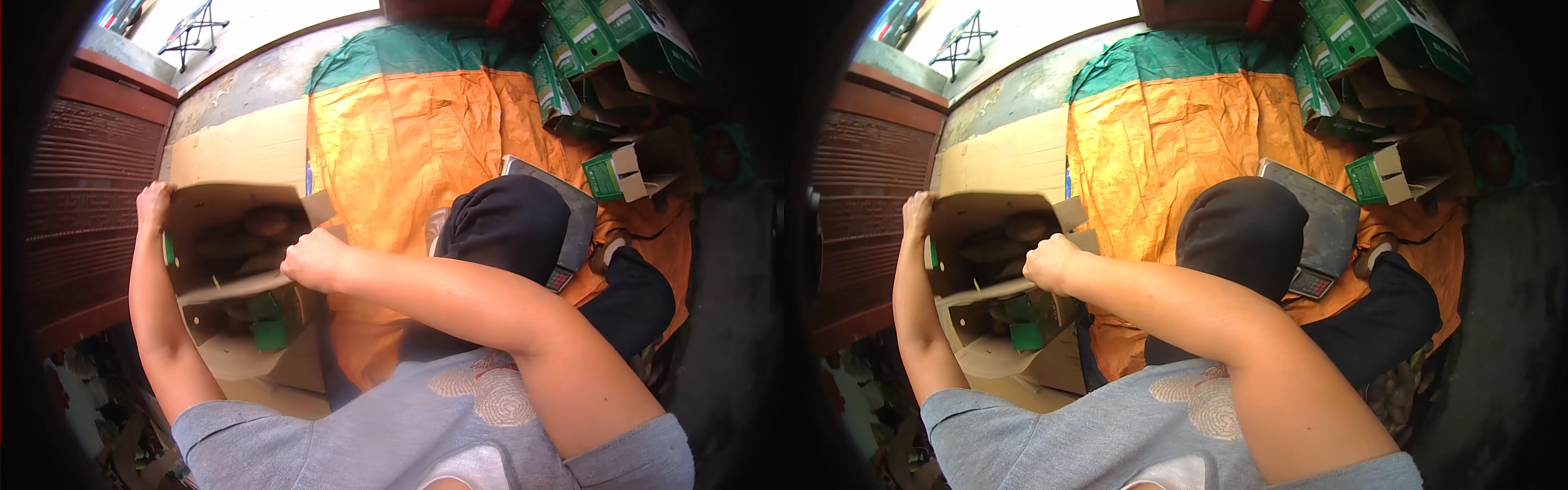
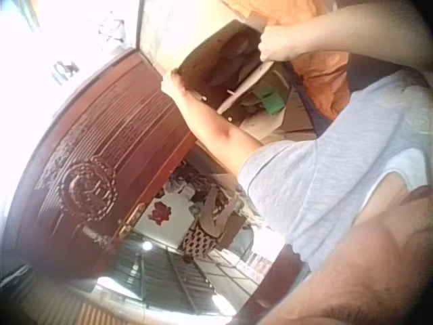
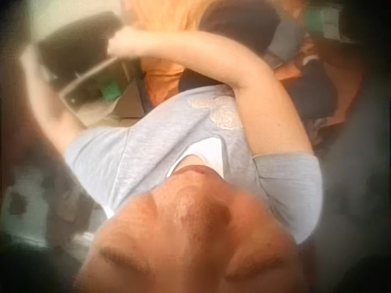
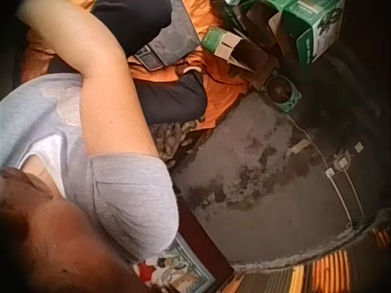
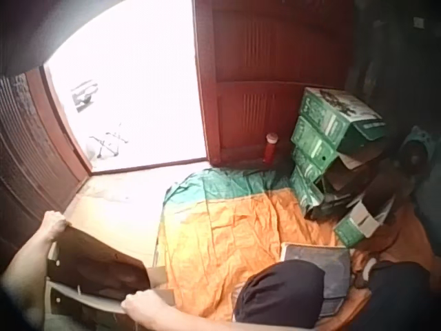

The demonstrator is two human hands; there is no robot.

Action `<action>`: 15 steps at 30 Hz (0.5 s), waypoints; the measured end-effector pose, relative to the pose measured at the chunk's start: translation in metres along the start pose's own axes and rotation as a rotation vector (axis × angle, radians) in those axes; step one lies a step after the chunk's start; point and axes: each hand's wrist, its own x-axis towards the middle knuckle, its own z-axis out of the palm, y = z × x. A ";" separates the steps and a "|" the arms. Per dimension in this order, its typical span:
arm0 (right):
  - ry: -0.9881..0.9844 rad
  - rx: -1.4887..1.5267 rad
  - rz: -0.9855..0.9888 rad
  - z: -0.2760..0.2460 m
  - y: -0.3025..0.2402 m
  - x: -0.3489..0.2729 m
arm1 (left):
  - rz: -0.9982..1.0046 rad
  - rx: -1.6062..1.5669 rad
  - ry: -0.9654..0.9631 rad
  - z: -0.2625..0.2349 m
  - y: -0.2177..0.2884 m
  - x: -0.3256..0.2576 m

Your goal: The recorder is sorting and packing sweet potatoes (tubers) into cardboard boxes on a scale.

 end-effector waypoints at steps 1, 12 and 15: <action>-0.001 -0.039 -0.014 -0.013 0.004 -0.013 | -0.109 0.039 -0.088 0.018 -0.014 -0.019; 0.922 -0.325 0.611 -0.188 0.071 -0.327 | -0.244 -0.229 -0.018 -0.045 0.034 0.059; 0.994 -0.288 0.884 -0.188 0.049 -0.424 | -0.043 -0.313 0.147 -0.110 0.104 0.103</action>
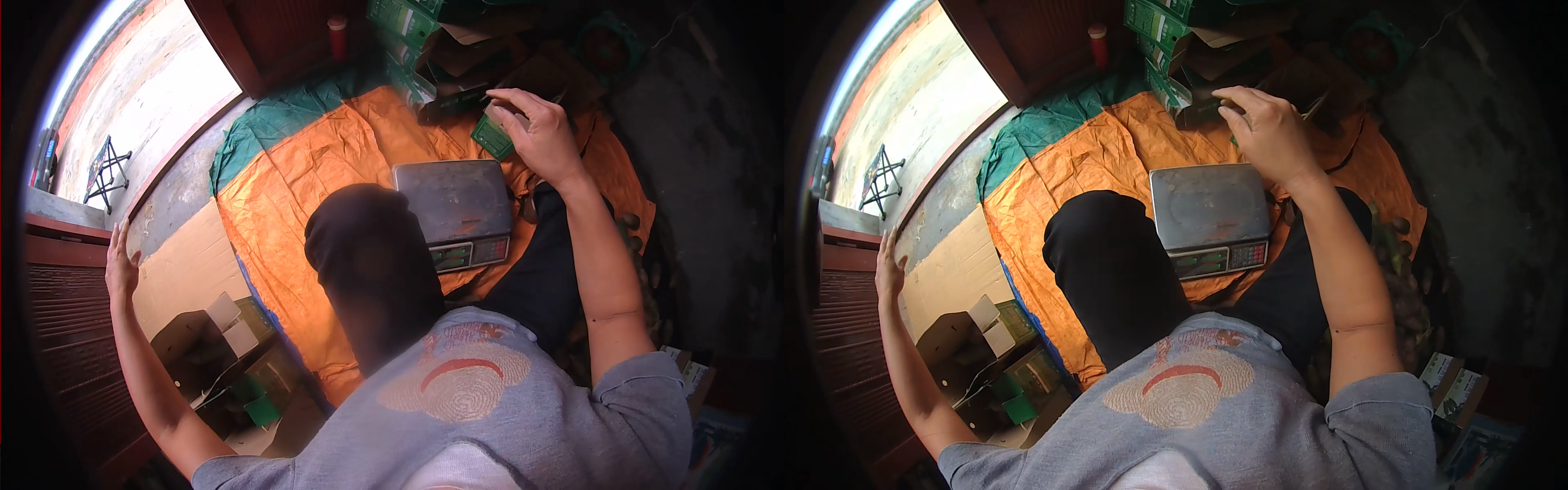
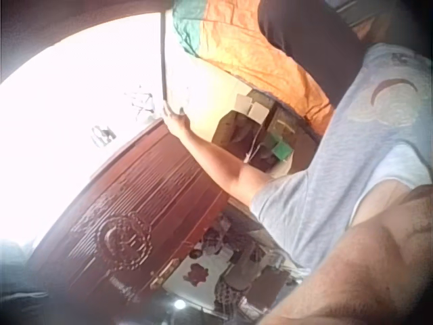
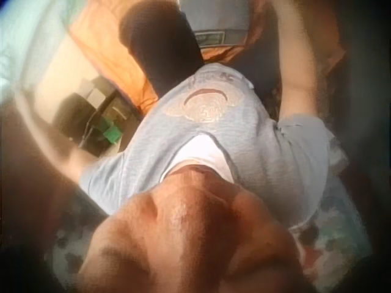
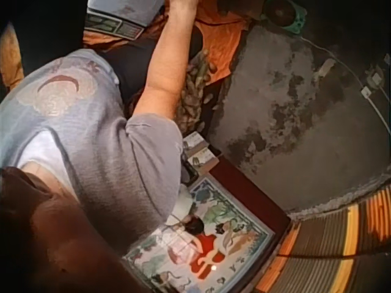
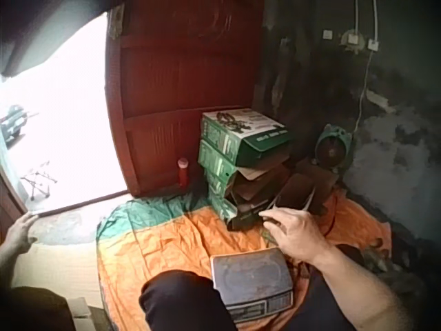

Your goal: The recorder is sorting and packing sweet potatoes (tubers) into cardboard boxes on a scale.

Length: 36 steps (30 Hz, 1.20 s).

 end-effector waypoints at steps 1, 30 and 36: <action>0.030 -0.039 0.049 -0.020 0.018 -0.013 | 0.054 -0.075 0.026 -0.014 0.038 0.014; -0.494 -0.634 0.527 0.072 0.381 -0.023 | 0.461 -0.875 -0.020 -0.081 0.540 0.050; -0.578 -0.761 0.518 0.103 0.417 -0.013 | 0.476 -0.746 0.010 -0.078 0.559 0.046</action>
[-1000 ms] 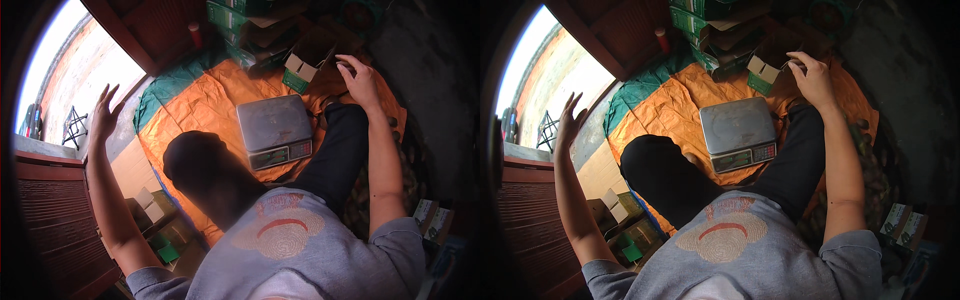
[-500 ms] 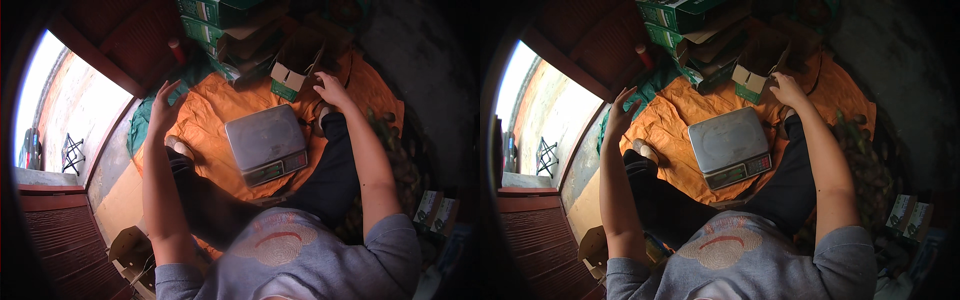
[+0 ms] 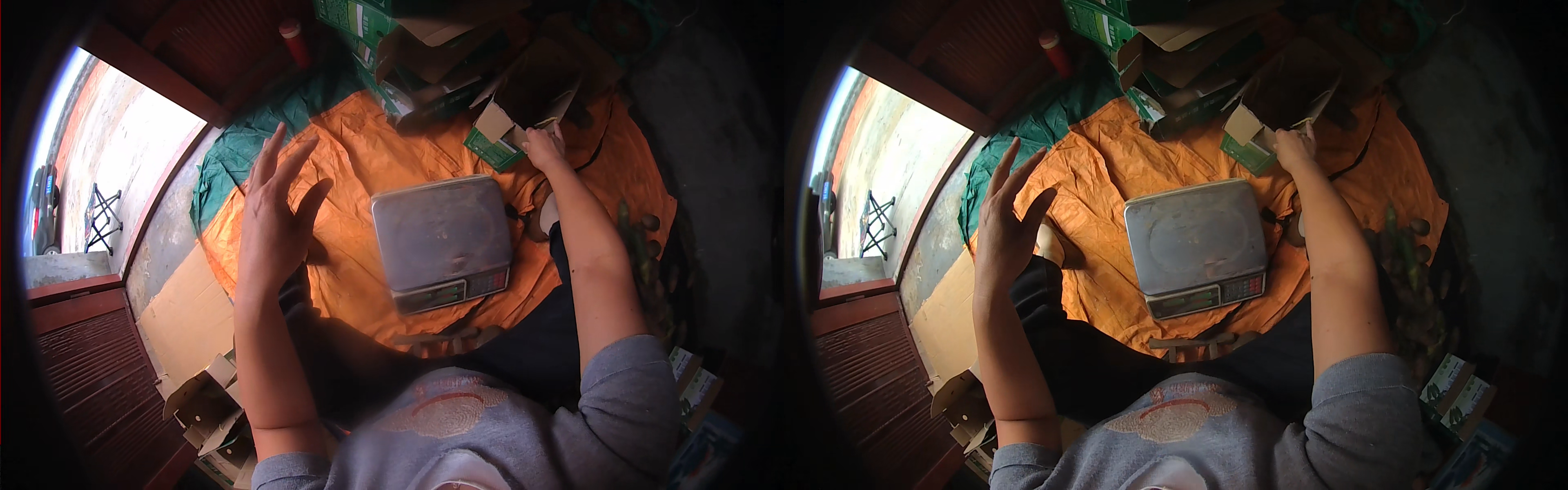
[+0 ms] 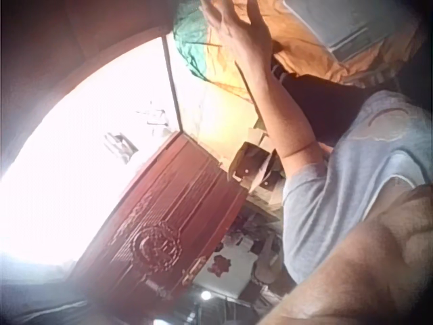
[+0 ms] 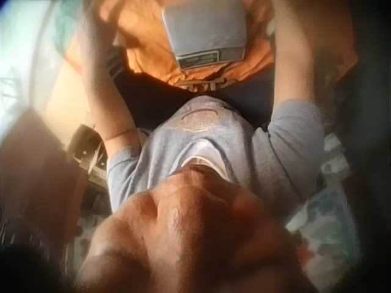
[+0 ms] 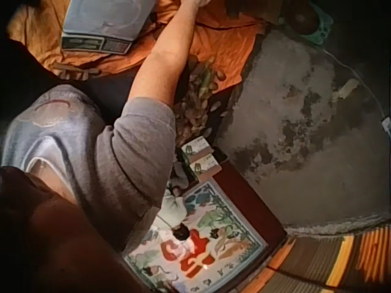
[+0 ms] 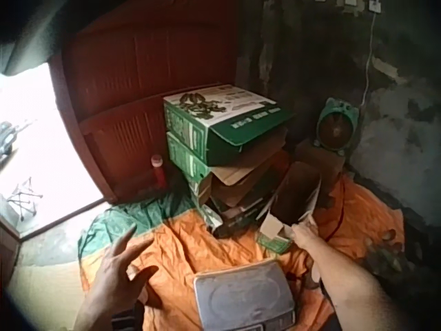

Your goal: The recorder is sorting and packing sweet potatoes (tubers) into cardboard boxes on a scale.

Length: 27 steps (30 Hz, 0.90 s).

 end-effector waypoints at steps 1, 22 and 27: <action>-0.040 0.006 0.031 0.000 0.006 0.004 | 0.024 0.017 -0.007 0.003 0.001 0.001; 0.341 0.257 -0.550 -0.149 -0.179 -0.259 | -0.048 -0.645 -0.414 0.086 0.016 -0.050; 0.458 0.340 -0.549 -0.112 -0.260 -0.293 | 0.015 -0.376 -0.354 0.113 -0.028 -0.075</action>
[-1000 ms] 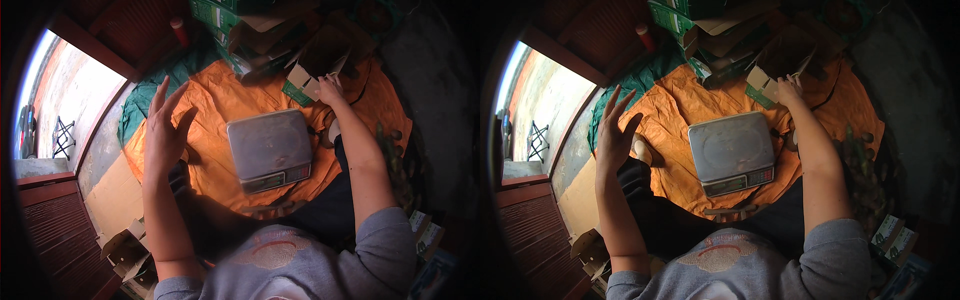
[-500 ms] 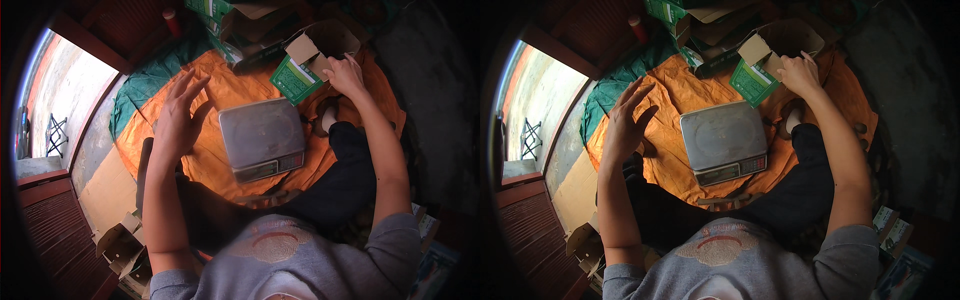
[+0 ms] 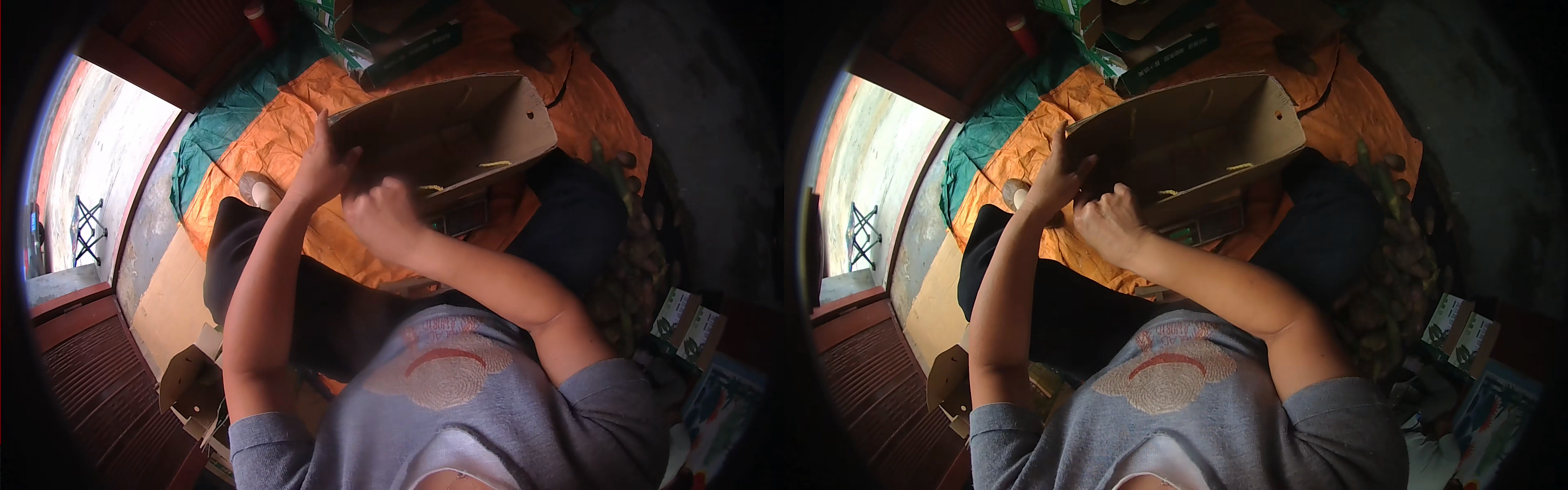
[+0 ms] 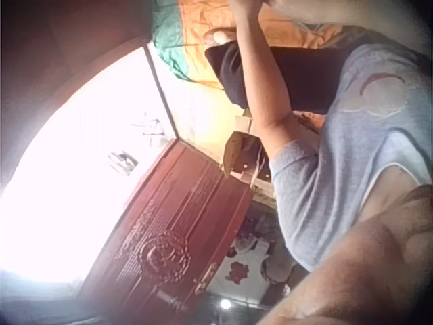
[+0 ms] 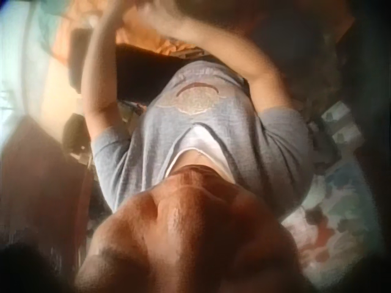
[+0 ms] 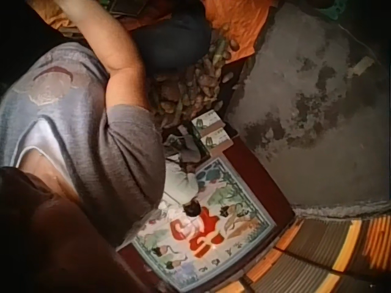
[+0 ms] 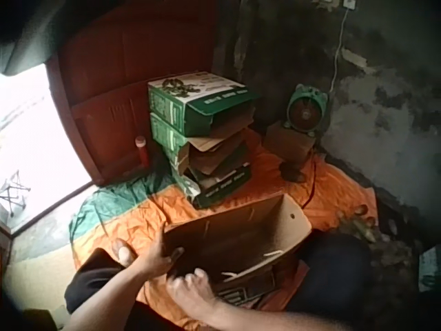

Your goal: The recorder is sorting and packing sweet potatoes (tubers) into cardboard boxes on a scale.

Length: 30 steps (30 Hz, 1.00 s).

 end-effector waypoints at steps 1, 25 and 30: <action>-0.027 0.017 -0.006 0.002 -0.007 0.001 | 0.002 0.025 0.030 -0.003 -0.011 -0.002; 0.316 -0.042 1.286 -0.120 0.228 -0.480 | -0.160 -0.098 -0.151 0.004 -0.027 -0.003; -0.067 0.112 1.534 -0.062 0.212 -0.576 | -0.193 -0.085 -0.150 -0.001 -0.037 0.000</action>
